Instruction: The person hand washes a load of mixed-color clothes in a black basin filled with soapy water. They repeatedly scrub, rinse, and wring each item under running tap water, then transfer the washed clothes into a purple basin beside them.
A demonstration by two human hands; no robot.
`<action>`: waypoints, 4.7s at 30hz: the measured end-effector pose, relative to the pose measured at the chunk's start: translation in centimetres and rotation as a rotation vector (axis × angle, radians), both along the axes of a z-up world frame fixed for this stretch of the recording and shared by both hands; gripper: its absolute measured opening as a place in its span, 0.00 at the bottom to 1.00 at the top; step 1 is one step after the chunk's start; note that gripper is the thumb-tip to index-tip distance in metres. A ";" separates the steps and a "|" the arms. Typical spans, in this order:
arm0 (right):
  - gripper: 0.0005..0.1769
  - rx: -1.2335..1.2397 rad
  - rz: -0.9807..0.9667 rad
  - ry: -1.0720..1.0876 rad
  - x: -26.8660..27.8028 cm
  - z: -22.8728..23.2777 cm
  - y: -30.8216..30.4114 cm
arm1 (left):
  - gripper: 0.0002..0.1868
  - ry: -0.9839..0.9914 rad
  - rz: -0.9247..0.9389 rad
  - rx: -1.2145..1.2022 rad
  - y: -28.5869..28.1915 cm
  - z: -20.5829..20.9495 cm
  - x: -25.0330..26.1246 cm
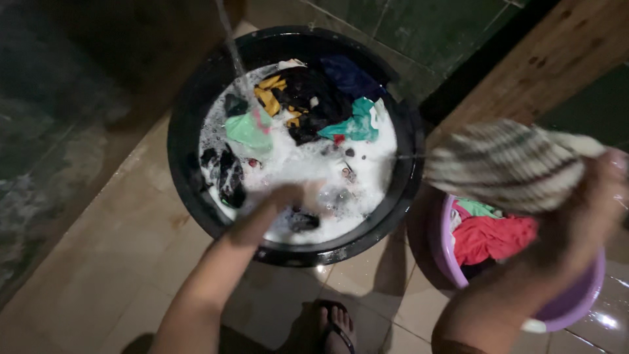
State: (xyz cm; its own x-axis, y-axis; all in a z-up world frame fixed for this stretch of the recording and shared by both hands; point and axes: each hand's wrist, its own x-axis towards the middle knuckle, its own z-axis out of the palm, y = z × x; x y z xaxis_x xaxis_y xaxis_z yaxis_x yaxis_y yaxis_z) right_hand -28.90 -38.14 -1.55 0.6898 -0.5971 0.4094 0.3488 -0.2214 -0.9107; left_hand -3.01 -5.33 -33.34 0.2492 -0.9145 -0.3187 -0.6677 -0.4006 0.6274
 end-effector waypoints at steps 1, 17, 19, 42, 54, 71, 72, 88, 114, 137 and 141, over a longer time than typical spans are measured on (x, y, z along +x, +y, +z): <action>0.24 -0.023 -0.204 0.192 -1.6 -0.7 -1.1 | 0.35 -0.067 0.101 0.186 0.4 -3.7 -2.5; 0.54 -0.659 0.598 0.533 13.1 -16.2 11.7 | 0.21 0.017 0.836 -0.635 2.9 19.0 -1.2; 0.48 -0.624 0.712 0.328 15.4 -19.2 14.1 | 0.20 -0.015 0.782 -0.927 3.2 22.4 -0.9; 0.54 -1.088 0.501 1.598 19.8 -23.7 25.3 | 0.64 -0.182 0.699 0.282 4.7 4.1 -2.2; 0.45 -0.816 0.628 1.226 21.3 -36.6 21.2 | 0.55 -0.006 0.890 -0.019 2.2 -10.1 1.2; 0.37 0.076 0.587 0.366 16.7 14.0 19.0 | 0.58 0.795 0.905 -0.279 10.7 12.2 -0.8; 0.36 0.032 0.580 0.305 15.2 16.1 19.5 | 0.51 0.630 0.762 -0.577 10.4 12.1 -0.2; 0.19 -0.720 0.638 0.605 19.7 -4.5 15.6 | 0.17 -0.085 1.337 -0.640 10.7 8.1 2.0; 0.24 -0.546 0.543 0.957 22.2 -37.0 18.8 | 0.69 -0.091 0.616 0.213 4.6 -4.5 1.9; 0.17 0.113 -0.030 -0.004 11.6 0.4 12.0 | 0.30 -0.071 0.952 -1.343 2.4 30.8 2.0; 0.38 1.325 0.112 0.682 17.4 -10.5 15.6 | 0.27 -0.077 0.850 -1.066 -0.5 35.7 -2.7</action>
State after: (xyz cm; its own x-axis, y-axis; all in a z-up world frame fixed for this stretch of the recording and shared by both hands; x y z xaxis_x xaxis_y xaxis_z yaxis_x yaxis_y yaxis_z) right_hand -11.52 -22.55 -12.10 0.5866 -0.2000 -0.7848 -0.2564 0.8733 -0.4142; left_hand -5.76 -5.80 2.36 0.8377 -0.2630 0.4786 -0.5073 -0.0506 0.8603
